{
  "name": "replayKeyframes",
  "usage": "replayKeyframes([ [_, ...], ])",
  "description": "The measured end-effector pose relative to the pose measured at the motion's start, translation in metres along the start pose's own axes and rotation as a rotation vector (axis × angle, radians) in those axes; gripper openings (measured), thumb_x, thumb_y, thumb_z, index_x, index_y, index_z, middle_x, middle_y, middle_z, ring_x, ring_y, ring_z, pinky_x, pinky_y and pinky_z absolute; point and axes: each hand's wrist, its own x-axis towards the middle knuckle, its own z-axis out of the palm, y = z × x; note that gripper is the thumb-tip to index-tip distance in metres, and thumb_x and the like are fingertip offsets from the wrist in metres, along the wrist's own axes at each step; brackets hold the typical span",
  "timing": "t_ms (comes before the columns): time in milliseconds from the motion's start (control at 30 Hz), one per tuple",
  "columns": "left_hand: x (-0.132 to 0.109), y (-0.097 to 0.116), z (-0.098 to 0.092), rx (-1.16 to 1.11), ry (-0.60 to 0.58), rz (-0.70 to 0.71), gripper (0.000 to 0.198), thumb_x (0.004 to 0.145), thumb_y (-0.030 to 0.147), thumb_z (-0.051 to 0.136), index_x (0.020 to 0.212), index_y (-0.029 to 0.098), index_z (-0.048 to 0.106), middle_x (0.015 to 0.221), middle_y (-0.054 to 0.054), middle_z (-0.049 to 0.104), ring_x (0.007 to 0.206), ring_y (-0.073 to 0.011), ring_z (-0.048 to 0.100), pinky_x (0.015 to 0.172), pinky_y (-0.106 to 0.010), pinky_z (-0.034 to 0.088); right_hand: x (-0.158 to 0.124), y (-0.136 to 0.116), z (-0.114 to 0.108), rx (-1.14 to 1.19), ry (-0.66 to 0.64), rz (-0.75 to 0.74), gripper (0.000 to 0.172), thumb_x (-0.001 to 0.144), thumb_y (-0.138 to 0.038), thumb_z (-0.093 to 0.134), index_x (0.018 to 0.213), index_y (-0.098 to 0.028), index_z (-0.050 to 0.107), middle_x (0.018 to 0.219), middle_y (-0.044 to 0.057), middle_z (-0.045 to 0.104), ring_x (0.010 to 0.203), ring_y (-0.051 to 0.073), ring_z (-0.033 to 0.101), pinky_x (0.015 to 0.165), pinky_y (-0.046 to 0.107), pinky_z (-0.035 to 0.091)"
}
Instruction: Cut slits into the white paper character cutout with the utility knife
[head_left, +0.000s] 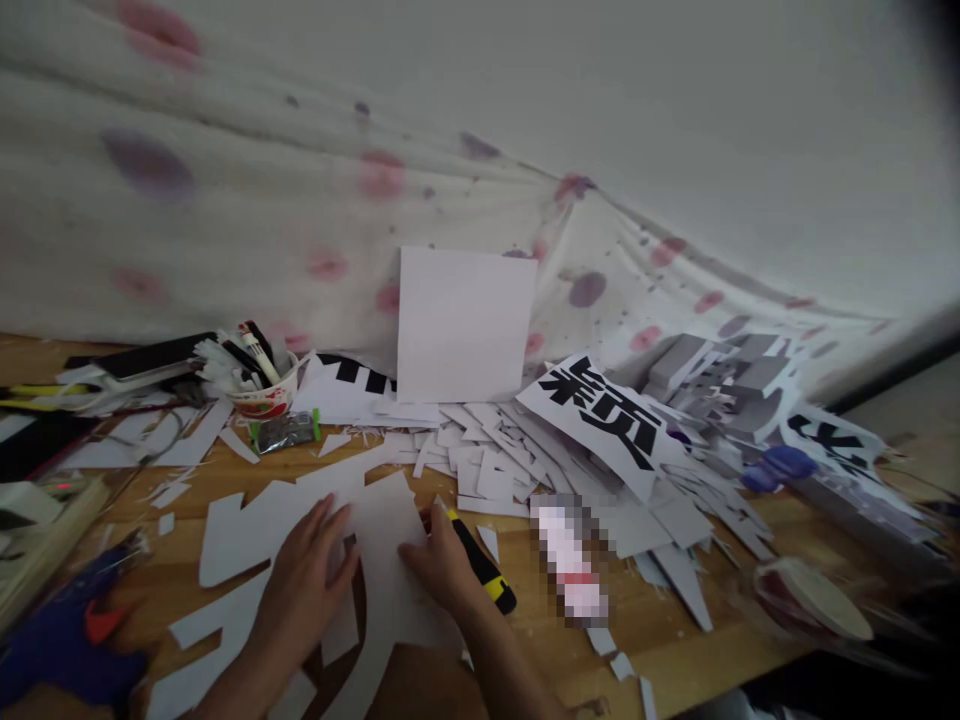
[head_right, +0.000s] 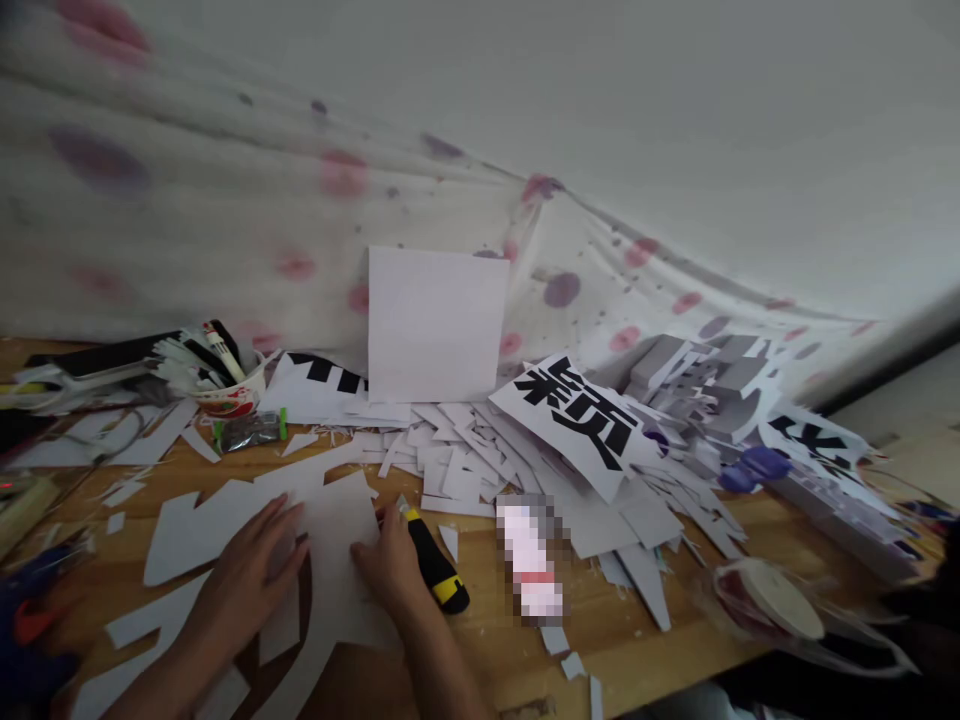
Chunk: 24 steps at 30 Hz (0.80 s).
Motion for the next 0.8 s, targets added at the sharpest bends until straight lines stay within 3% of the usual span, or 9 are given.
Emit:
replayKeyframes([
  [133, 0.043, 0.006, -0.002, 0.030, -0.047, 0.029, 0.040, 0.081, 0.033, 0.041, 0.117, 0.016, 0.051, 0.123, -0.010, 0.053, 0.114, -0.0235, 0.048, 0.097, -0.040, 0.038, -0.005, -0.010, 0.000, 0.110, -0.049, -0.072, 0.037, 0.057, -0.012, 0.057, 0.089, -0.021, 0.041, 0.083, 0.002, 0.059, 0.075, 0.018, 0.059, 0.065, 0.028, 0.043],
  [267, 0.063, 0.014, -0.008, 0.065, -0.187, 0.054, 0.041, 0.079, 0.031, 0.046, 0.117, 0.020, 0.052, 0.118, -0.006, 0.057, 0.109, -0.0237, 0.050, 0.094, -0.040, 0.038, -0.007, -0.016, -0.002, 0.128, -0.017, -0.114, 0.040, 0.054, -0.010, 0.056, 0.088, -0.022, 0.037, 0.084, 0.002, 0.059, 0.074, 0.018, 0.059, 0.065, 0.028, 0.043],
  [533, 0.064, 0.019, -0.025, -0.005, -0.383, 0.086, 0.065, 0.068, 0.030, 0.055, 0.131, 0.023, 0.038, 0.127, -0.006, 0.051, 0.114, -0.0260, 0.043, 0.095, -0.043, 0.030, -0.009, -0.017, -0.008, 0.134, -0.039, -0.145, 0.039, 0.058, -0.011, 0.053, 0.092, -0.022, 0.037, 0.084, 0.001, 0.057, 0.075, 0.017, 0.058, 0.065, 0.028, 0.044],
  [667, 0.062, 0.018, -0.021, 0.022, -0.369, 0.084, 0.074, 0.062, 0.033, 0.059, 0.132, 0.024, 0.036, 0.126, -0.008, 0.051, 0.115, -0.0280, 0.041, 0.095, -0.043, 0.030, -0.011, -0.015, -0.007, 0.112, -0.060, -0.157, 0.043, 0.058, -0.013, 0.055, 0.098, -0.021, 0.039, 0.086, 0.002, 0.057, 0.074, 0.017, 0.058, 0.064, 0.028, 0.043],
  [800, 0.062, 0.014, -0.016, 0.087, -0.358, 0.044, 0.074, 0.059, 0.041, 0.063, 0.127, 0.019, 0.044, 0.114, -0.010, 0.057, 0.110, -0.0293, 0.046, 0.092, -0.042, 0.033, -0.015, -0.012, -0.006, 0.064, -0.150, -0.156, 0.061, 0.056, -0.012, 0.056, 0.112, -0.022, 0.037, 0.085, 0.001, 0.057, 0.071, 0.017, 0.058, 0.062, 0.027, 0.042],
])
